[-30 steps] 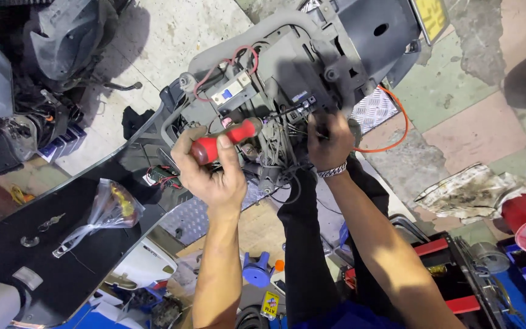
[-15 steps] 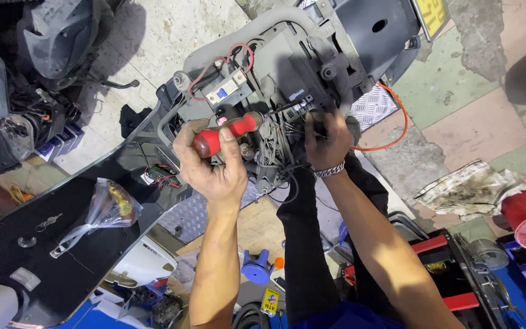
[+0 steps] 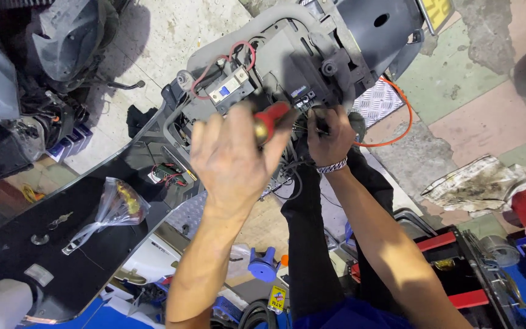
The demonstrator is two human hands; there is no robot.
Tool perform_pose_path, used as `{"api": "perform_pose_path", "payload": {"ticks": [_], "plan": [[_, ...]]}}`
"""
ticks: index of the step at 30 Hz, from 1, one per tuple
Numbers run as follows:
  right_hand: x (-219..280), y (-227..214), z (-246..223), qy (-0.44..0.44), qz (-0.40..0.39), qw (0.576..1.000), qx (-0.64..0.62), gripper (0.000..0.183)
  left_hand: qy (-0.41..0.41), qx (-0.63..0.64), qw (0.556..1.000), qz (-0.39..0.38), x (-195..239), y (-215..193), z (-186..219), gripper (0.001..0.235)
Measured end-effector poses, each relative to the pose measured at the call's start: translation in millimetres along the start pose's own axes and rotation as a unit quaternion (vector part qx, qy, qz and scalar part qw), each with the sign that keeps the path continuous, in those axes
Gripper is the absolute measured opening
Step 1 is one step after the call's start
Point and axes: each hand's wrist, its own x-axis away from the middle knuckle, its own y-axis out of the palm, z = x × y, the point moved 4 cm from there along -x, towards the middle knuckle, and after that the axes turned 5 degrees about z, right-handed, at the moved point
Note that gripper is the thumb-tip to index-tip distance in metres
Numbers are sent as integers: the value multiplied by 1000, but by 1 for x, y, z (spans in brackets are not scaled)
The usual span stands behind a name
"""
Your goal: The person works on the electrical system of a scooter, using a screwdriver to manipulate wires and components within the under-seat compartment. They connect and adjust various wires, including a red and black cable, and use a multimeter to test the electrical connections.
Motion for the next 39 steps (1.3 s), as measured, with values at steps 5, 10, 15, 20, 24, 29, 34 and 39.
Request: {"api": "perform_pose_path", "payload": {"ticks": [5, 10, 15, 20, 24, 29, 34, 39], "plan": [[-5, -5, -9, 28, -2, 999, -29, 9, 92, -51, 993, -54, -27, 5, 23, 35], [-5, -2, -9, 19, 4, 1000, -24, 11, 86, -5, 992, -88, -31, 5, 24, 28], [-6, -2, -8, 23, 7, 1000, -14, 17, 86, 72, 979, -171, -35, -13, 35, 11], [5, 4, 5, 9, 4, 1000, -12, 18, 98, -82, 972, -196, -27, -10, 23, 40], [22, 17, 32, -10, 5, 1000, 16, 21, 75, 4, 958, -277, -37, -9, 31, 19], [12, 10, 20, 28, -26, 999, 37, 27, 77, -9, 939, -336, -46, -10, 39, 37], [10, 9, 17, 68, -37, 997, 17, 20, 103, -78, 948, -292, -42, -2, 30, 22], [12, 10, 18, 66, -41, 997, 18, 21, 55, -23, 922, -383, -42, 1, 29, 49]]}}
